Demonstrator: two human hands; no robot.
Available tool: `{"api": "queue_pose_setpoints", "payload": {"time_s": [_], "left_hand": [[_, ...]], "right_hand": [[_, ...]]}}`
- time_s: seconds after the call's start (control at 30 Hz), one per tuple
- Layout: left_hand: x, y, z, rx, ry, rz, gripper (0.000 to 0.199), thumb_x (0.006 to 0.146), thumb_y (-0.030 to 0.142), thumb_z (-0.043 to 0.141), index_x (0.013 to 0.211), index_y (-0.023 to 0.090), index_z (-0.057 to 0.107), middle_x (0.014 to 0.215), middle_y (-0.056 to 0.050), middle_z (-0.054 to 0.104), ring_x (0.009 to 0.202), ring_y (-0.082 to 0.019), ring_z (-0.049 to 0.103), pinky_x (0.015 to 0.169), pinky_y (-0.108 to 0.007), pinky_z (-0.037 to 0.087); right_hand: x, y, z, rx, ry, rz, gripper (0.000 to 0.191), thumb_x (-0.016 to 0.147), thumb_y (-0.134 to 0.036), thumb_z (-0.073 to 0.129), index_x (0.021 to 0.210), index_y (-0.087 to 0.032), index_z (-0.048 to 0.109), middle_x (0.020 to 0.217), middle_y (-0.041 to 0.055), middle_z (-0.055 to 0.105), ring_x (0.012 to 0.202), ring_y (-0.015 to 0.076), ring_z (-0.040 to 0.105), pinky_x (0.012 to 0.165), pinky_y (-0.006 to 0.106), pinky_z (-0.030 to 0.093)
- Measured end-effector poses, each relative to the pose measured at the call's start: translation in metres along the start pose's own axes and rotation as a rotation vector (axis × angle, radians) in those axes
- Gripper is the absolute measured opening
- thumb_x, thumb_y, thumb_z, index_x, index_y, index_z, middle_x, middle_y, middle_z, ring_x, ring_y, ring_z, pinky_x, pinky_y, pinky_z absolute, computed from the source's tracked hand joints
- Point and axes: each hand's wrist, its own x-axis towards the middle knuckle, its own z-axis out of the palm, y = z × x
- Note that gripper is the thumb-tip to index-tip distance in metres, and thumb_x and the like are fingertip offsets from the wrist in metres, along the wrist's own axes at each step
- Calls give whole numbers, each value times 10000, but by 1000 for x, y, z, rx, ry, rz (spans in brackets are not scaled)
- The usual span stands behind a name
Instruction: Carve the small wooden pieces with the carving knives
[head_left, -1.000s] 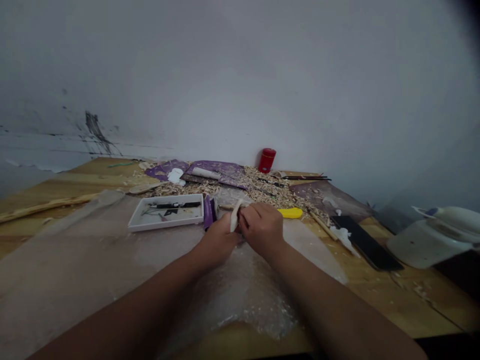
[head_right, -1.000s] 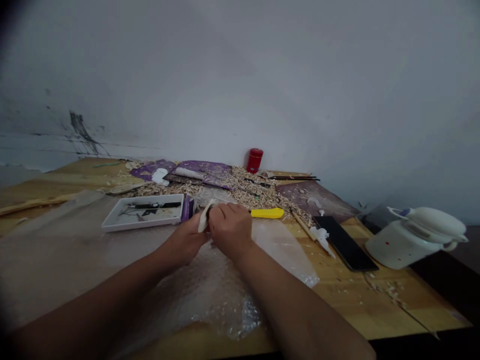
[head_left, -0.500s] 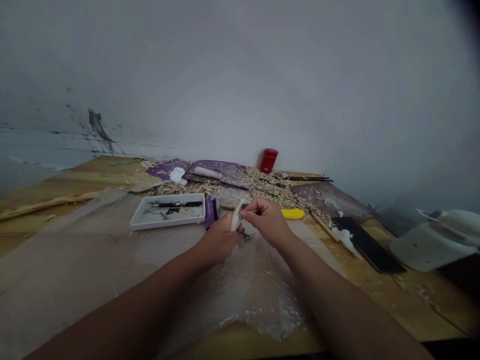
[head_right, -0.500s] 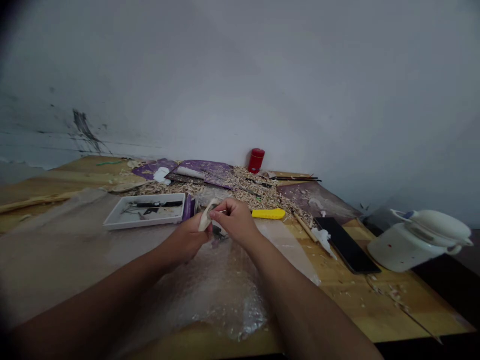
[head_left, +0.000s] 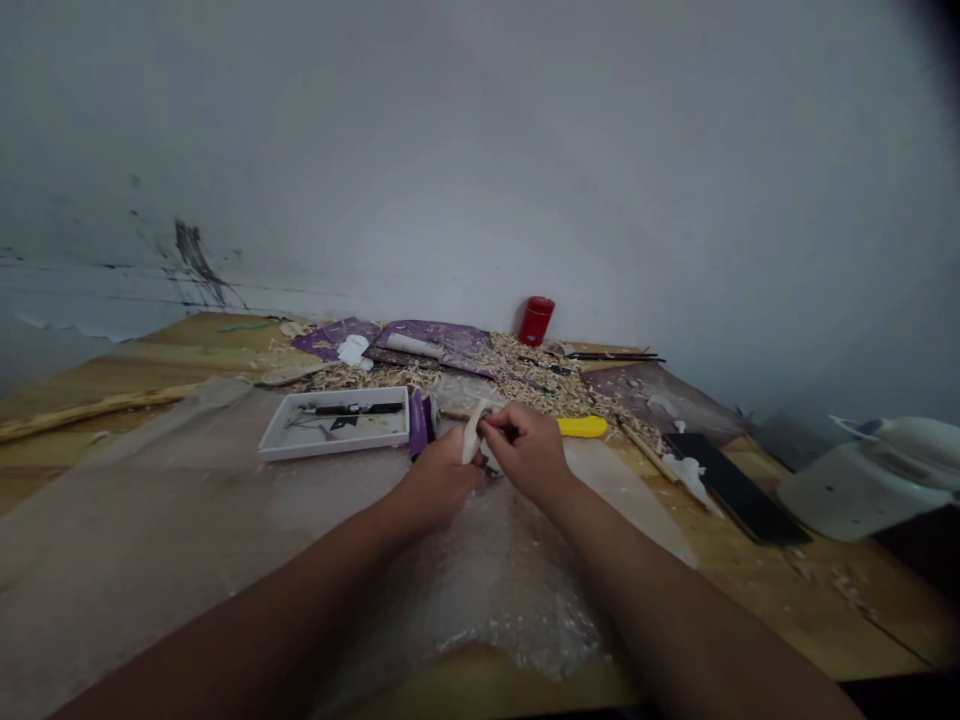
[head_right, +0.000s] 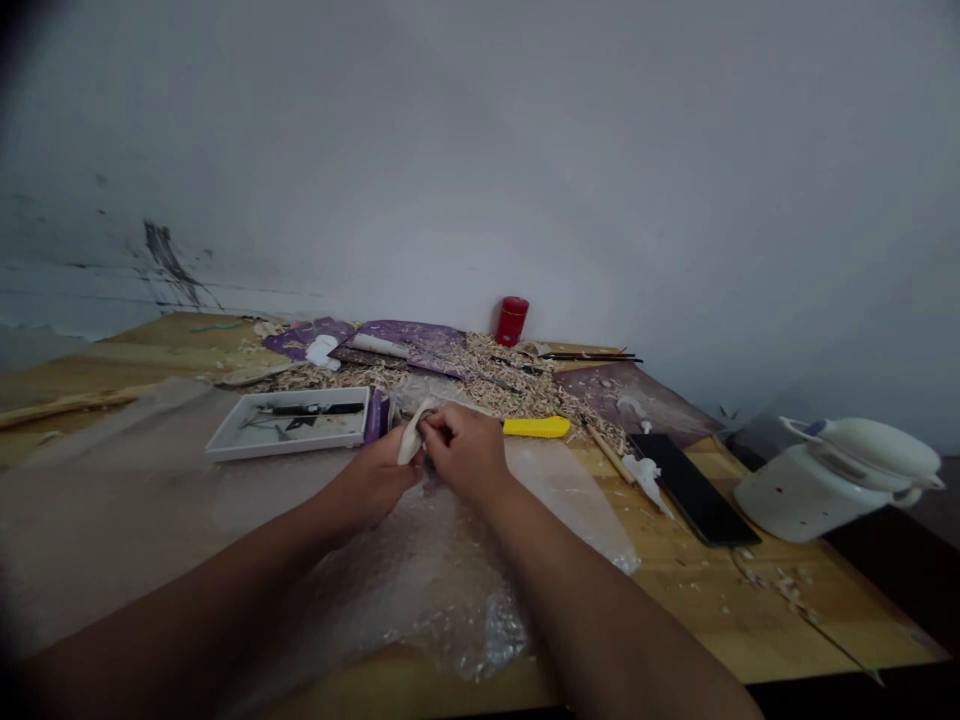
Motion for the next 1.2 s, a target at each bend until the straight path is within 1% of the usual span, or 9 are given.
{"api": "queue_pose_setpoints", "payload": {"time_s": [0.13, 0.23, 0.37, 0.57, 0.73, 0.83, 1.03, 1.13, 1.2], "left_hand": [[-2, 0, 0, 31, 18, -10, 104, 647, 140, 459, 733, 184, 423, 551, 48, 429, 517, -90, 384, 491, -206, 299], [-3, 1, 0, 0, 3, -7, 94, 654, 146, 453, 720, 186, 399, 554, 58, 398, 480, -72, 350, 465, -197, 280], [-2, 0, 1, -52, -24, -52, 113, 661, 157, 444, 760, 190, 398, 559, 68, 374, 443, -64, 327, 424, -193, 254], [2, -2, 0, -7, 21, 86, 169, 646, 110, 453, 805, 165, 473, 679, 16, 499, 644, -111, 449, 561, -213, 360], [0, 1, 1, -38, 30, 163, 240, 652, 122, 447, 880, 164, 507, 777, -17, 574, 778, -156, 488, 687, -260, 391], [-2, 1, 1, -21, 16, 72, 175, 658, 141, 442, 826, 174, 478, 667, 14, 527, 630, -120, 462, 573, -228, 372], [-4, 2, -1, -12, -4, -22, 106, 641, 140, 463, 718, 186, 407, 535, 59, 395, 482, -76, 353, 456, -195, 277], [-4, 3, -1, -46, -4, -10, 99, 648, 146, 462, 708, 187, 395, 546, 61, 389, 474, -69, 339, 447, -194, 271], [-3, 3, -1, -64, -8, -15, 99, 652, 148, 460, 708, 188, 389, 533, 64, 377, 469, -70, 337, 442, -193, 267]], "right_hand": [[8, 6, -5, 572, -208, 363, 188, 631, -320, 648, 597, -178, 530, 456, -60, 457, 408, 73, 366, 406, 202, 269], [10, 6, -9, 752, -313, 429, 223, 621, -353, 655, 606, -180, 515, 428, -79, 420, 386, 65, 323, 390, 198, 234], [8, 0, -10, 426, -240, 282, 167, 678, -307, 608, 608, -178, 529, 477, -54, 477, 434, 80, 387, 434, 205, 280], [-3, -6, -3, -379, 51, -250, 192, 797, -267, 494, 646, -175, 570, 599, 20, 589, 583, 133, 505, 565, 262, 308], [-6, -7, -1, -531, 119, -389, 232, 810, -217, 459, 601, -178, 552, 564, 20, 558, 589, 139, 490, 597, 283, 306], [-3, -5, -2, -282, 83, -256, 191, 784, -246, 499, 625, -173, 575, 572, 16, 576, 566, 126, 498, 566, 262, 331], [8, 1, -7, 596, -207, 386, 211, 638, -341, 642, 596, -181, 510, 407, -73, 442, 361, 68, 363, 383, 199, 261], [9, 1, -9, 745, -304, 437, 233, 641, -360, 640, 616, -188, 485, 394, -84, 421, 344, 60, 316, 368, 194, 224], [8, 0, -8, 640, -297, 387, 214, 672, -355, 615, 626, -191, 485, 405, -78, 428, 358, 67, 334, 380, 198, 240]]}}
